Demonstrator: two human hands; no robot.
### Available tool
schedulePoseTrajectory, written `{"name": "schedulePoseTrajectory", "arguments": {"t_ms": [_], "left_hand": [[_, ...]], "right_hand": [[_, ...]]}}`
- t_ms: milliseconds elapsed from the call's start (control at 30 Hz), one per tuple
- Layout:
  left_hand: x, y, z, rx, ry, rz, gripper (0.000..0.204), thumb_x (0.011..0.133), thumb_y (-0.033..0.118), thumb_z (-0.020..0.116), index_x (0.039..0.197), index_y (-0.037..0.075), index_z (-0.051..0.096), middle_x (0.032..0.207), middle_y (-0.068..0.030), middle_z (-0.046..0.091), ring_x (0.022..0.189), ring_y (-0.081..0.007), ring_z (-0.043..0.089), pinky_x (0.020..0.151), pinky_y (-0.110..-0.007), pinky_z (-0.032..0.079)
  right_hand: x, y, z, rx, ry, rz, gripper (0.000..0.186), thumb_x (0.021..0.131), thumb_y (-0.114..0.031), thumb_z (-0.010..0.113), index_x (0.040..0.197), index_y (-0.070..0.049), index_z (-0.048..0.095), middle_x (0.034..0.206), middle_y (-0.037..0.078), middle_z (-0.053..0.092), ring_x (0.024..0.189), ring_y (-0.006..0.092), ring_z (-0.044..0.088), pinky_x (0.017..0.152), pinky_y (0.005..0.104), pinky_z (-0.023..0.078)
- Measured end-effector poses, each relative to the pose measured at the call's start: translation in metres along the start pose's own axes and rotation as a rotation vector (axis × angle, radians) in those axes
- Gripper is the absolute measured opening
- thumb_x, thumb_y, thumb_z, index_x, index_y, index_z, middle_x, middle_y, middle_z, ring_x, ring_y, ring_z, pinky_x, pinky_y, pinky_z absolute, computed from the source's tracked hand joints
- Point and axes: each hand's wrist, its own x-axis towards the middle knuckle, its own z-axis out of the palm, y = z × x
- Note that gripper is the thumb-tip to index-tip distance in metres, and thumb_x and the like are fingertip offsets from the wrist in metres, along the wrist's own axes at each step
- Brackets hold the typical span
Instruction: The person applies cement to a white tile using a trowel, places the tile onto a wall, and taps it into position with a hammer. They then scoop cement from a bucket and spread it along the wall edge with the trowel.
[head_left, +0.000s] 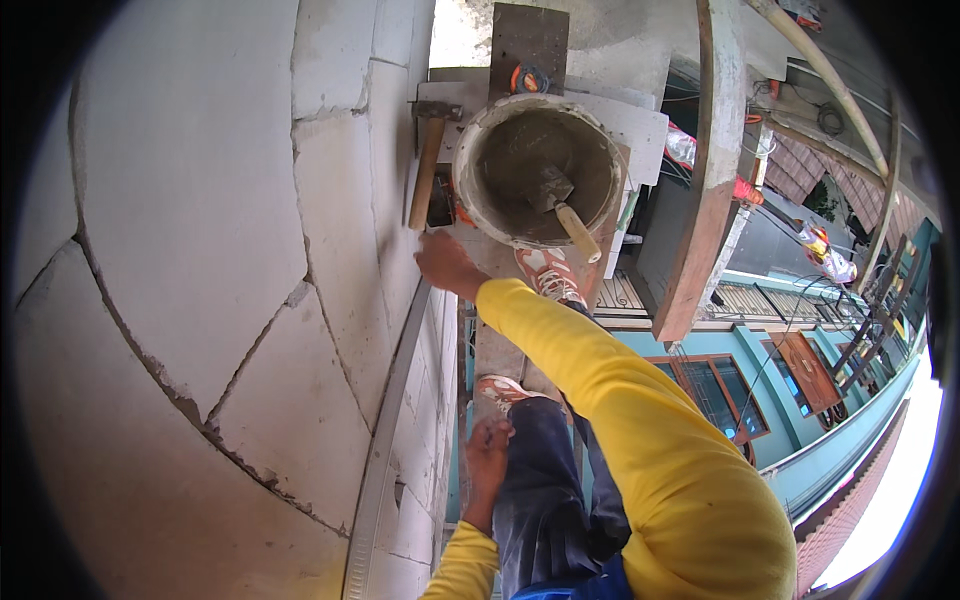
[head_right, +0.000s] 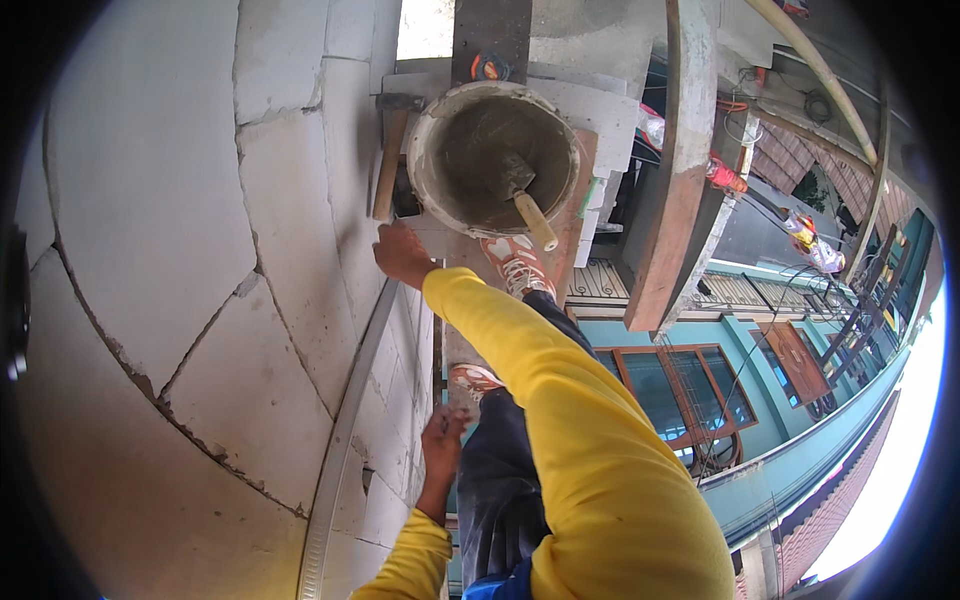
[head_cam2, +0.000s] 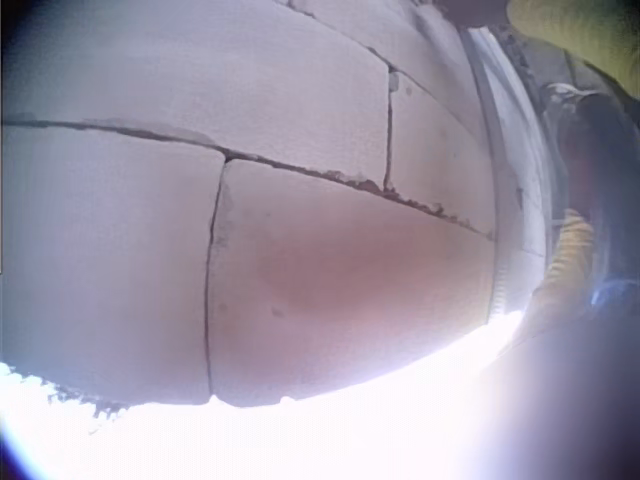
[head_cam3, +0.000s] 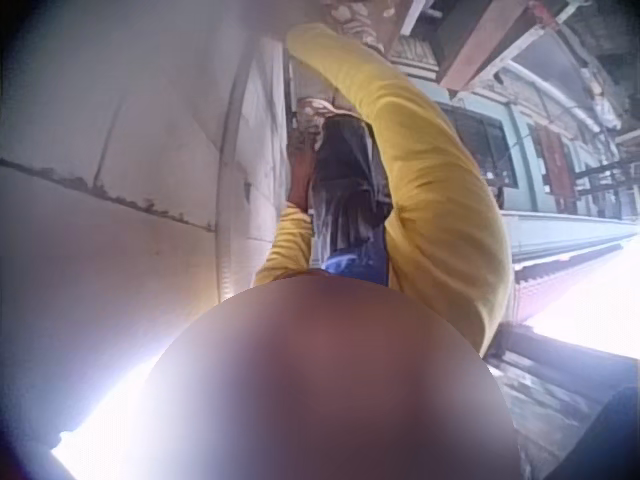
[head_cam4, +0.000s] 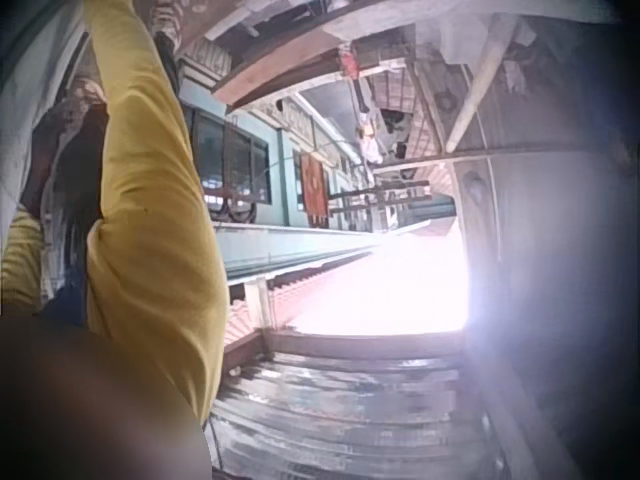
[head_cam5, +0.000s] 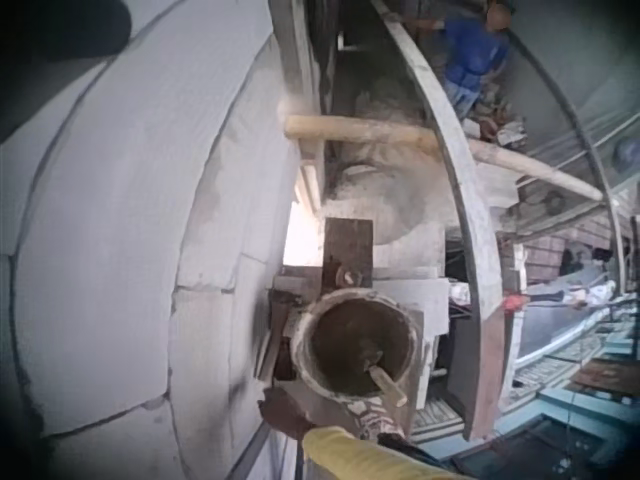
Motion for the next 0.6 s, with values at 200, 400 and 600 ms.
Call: {"name": "schedulePoseTrajectory", "arguments": {"t_ms": [200, 400, 600], "left_hand": [[0.195, 0.144, 0.029, -0.087, 0.197, 0.491, 0.035, 0.104, 0.01, 0.067, 0.138, -0.001, 0.065, 0.116, -0.007, 0.073, 0.106, -0.0153, 0.068, 0.103, -0.031, 0.052], [0.332, 0.27, 0.05, 0.218, 0.184, 0.753, 0.047, 0.094, 0.012, 0.063, 0.138, -0.003, 0.062, 0.133, -0.0224, 0.067, 0.118, -0.0322, 0.069, 0.102, -0.039, 0.054], [0.331, 0.348, 0.071, 0.461, -0.232, 0.345, 0.033, 0.086, 0.012, 0.075, 0.116, -0.002, 0.072, 0.089, -0.0094, 0.073, 0.072, -0.0215, 0.064, 0.071, -0.037, 0.055]], "right_hand": [[-0.142, 0.026, -0.161, -0.347, 0.427, -0.071, 0.039, 0.099, -0.026, 0.069, 0.131, -0.005, 0.065, 0.108, 0.023, 0.074, 0.106, 0.0467, 0.071, 0.097, 0.0583, 0.055], [-0.129, 0.078, -0.188, -0.419, 0.225, 0.326, 0.047, 0.098, -0.027, 0.069, 0.133, 0.0, 0.052, 0.115, 0.026, 0.068, 0.112, 0.0511, 0.071, 0.096, 0.0613, 0.056], [-0.082, 0.128, -0.204, -0.274, 0.091, 0.326, 0.048, 0.098, -0.036, 0.063, 0.122, 0.005, 0.059, 0.118, 0.032, 0.073, 0.118, 0.0475, 0.07, 0.099, 0.0535, 0.057]]}}
